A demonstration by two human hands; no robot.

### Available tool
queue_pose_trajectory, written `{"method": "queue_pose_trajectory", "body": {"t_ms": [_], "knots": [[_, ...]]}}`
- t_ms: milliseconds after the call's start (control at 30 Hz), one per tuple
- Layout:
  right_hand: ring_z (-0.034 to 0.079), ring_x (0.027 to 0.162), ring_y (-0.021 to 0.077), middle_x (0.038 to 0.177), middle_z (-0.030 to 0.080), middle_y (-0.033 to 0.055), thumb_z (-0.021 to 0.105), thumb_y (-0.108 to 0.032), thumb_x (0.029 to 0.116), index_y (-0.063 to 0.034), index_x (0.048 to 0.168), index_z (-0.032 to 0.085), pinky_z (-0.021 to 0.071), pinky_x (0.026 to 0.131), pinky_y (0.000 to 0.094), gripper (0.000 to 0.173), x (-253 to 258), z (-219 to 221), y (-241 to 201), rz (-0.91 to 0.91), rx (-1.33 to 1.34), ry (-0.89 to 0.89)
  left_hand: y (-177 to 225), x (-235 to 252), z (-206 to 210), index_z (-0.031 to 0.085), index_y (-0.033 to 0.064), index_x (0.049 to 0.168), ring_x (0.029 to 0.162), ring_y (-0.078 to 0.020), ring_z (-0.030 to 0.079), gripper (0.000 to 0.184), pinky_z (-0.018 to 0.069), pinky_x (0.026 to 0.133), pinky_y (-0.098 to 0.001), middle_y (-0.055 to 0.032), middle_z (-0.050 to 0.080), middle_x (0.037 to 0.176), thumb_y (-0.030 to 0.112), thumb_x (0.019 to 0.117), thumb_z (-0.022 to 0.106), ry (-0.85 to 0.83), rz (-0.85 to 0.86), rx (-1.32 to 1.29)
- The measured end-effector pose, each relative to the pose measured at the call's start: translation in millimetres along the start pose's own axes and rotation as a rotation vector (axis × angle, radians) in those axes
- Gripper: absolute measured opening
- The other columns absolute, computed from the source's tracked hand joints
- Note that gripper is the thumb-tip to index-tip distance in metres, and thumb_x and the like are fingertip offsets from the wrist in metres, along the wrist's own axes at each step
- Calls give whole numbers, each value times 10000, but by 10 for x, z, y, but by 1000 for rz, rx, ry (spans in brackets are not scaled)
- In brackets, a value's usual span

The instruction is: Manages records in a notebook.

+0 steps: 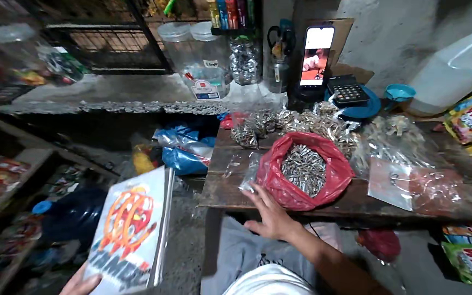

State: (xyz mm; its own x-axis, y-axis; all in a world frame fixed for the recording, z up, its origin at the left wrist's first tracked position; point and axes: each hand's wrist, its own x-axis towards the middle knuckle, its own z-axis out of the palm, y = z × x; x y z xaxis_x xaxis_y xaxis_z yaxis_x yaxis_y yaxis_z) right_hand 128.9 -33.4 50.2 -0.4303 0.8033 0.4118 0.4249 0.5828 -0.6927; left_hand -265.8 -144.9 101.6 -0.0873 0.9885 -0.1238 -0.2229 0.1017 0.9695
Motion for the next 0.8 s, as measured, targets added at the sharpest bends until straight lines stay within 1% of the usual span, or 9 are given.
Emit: {"method": "queue_pose_trajectory", "body": {"t_ms": [33,67,133,333,500,633,700,733,800], "knots": [[465,1388,496,1533,404,351,649,-470,925,39,1454,521,439,1109,565,745,6,1,-4,45,-4,-8,-59,108,95,572,274,1220,865,-7,719,427,612,690,-217,125,755,1040,252,824,730,18,17,-40],[437,1414,494,1554,369,356,634,-491,931,44,1472,497,432,1121,559,773,10,-2,-15,87,-10,-17,-144,226,176,615,245,1221,898,-39,729,487,626,733,-249,88,760,1046,280,775,809,34,46,-106],[416,1434,483,1593,297,357,604,-512,947,41,1510,444,436,1116,546,805,27,-26,-40,160,0,-33,-291,492,373,687,228,1170,913,-58,734,504,630,767,-263,59,766,1035,328,709,865,20,115,-198],[474,1393,466,1639,224,322,620,-478,954,-1,1549,402,483,1057,545,793,13,-167,-75,317,18,5,-603,962,718,735,228,1153,942,-75,737,405,627,799,-280,22,770,1058,320,768,820,-179,121,-378],[515,1350,476,1607,291,336,633,-438,951,26,1514,444,498,1028,559,754,-63,-236,-69,348,-29,119,-670,964,746,742,211,1179,978,-78,735,381,619,833,-265,10,769,1094,280,807,785,-261,127,-439],[559,1318,446,1422,558,301,550,-465,985,57,1332,614,477,1060,561,630,-28,-70,-28,108,-171,260,-702,894,692,748,206,1162,976,-72,733,354,616,833,-257,9,769,1087,281,817,777,-237,130,-456],[594,1297,413,1339,654,228,519,-466,1005,28,1312,647,442,1097,587,595,47,67,-74,-27,-167,164,-718,890,687,748,205,1162,984,-69,730,345,614,838,-257,10,768,1092,285,827,763,-247,130,-461],[588,1310,409,1334,669,193,545,-447,1000,3,1336,643,407,1113,627,570,94,133,-115,-64,-156,70,-727,897,689,747,202,1178,997,-73,728,350,611,850,-263,7,765,1105,285,838,754,-268,132,-469],[504,1393,423,1386,646,162,620,-421,981,-47,1406,612,262,1151,730,567,201,239,-200,-55,-161,-134,-728,909,717,747,198,1176,997,-82,730,349,613,854,-273,2,766,1103,286,839,755,-272,134,-474]]}}
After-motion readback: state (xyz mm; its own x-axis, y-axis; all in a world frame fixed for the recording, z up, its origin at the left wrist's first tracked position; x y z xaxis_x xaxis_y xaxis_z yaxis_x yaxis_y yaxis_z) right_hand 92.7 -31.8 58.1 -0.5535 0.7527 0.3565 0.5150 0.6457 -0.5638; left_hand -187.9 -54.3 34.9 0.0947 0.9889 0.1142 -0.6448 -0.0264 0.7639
